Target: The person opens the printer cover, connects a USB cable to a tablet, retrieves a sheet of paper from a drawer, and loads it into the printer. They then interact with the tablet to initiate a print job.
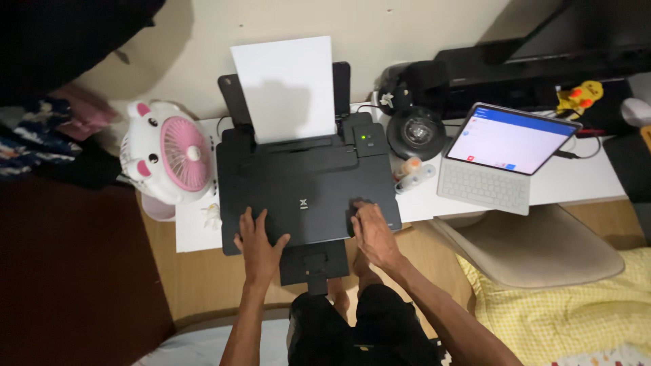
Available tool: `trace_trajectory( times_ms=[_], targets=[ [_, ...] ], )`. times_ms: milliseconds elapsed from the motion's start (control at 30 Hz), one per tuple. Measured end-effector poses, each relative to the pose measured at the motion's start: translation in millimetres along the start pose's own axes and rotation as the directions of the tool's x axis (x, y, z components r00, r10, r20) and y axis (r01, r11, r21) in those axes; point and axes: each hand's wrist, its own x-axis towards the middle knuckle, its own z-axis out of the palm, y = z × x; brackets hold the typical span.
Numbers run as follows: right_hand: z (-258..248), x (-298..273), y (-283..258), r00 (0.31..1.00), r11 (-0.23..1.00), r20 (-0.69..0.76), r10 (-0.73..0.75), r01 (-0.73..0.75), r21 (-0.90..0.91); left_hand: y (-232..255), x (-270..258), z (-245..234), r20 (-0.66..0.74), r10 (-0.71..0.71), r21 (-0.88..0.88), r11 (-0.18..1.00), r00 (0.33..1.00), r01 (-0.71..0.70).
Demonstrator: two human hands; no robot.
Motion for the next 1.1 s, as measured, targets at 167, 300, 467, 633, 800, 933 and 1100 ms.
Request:
trace_trajectory(
  times_ms=[167, 300, 467, 633, 800, 933, 1100],
  targets=[
    [-36, -2, 5, 0.989, 0.976, -0.151, -0.004, 0.037, 0.212, 1, 3, 1, 0.032, -0.022, 0.034, 0.999, 0.999, 0.02],
    [-80, 8, 39, 0.933, 0.984, -0.335, 0.129, -0.08, 0.157, 2, 1, 0, 0.038, -0.017, 0.049, 0.999, 0.999, 0.015],
    [-134, 20, 112, 0.888, 0.995, -0.449, 0.102, -0.101, 0.026, 3, 1, 1, 0.017, 0.009, 0.036, 0.999, 1.0, -0.01],
    [-134, 36, 182, 0.884, 0.905, -0.249, 0.396, -0.421, -0.055, -3, 3, 2, 0.04, 0.002, 0.084, 0.996, 0.999, -0.005],
    [-115, 31, 235, 0.899, 0.896, -0.225, 0.375, -0.414, -0.16, 17, 9, 7, 0.083, -0.025, 0.14, 0.99, 0.996, 0.013],
    [-106, 18, 244, 0.885, 0.883, -0.129, 0.447, -0.46, -0.09, 60, 4, 27, 0.136, 0.184, 0.096, 0.975, 0.973, -0.198],
    [-124, 14, 229, 0.846, 0.838, -0.052, 0.53, -0.532, -0.124, 134, -15, 61, 0.247, 0.444, -0.096, 0.896, 0.861, -0.434]
  ],
)
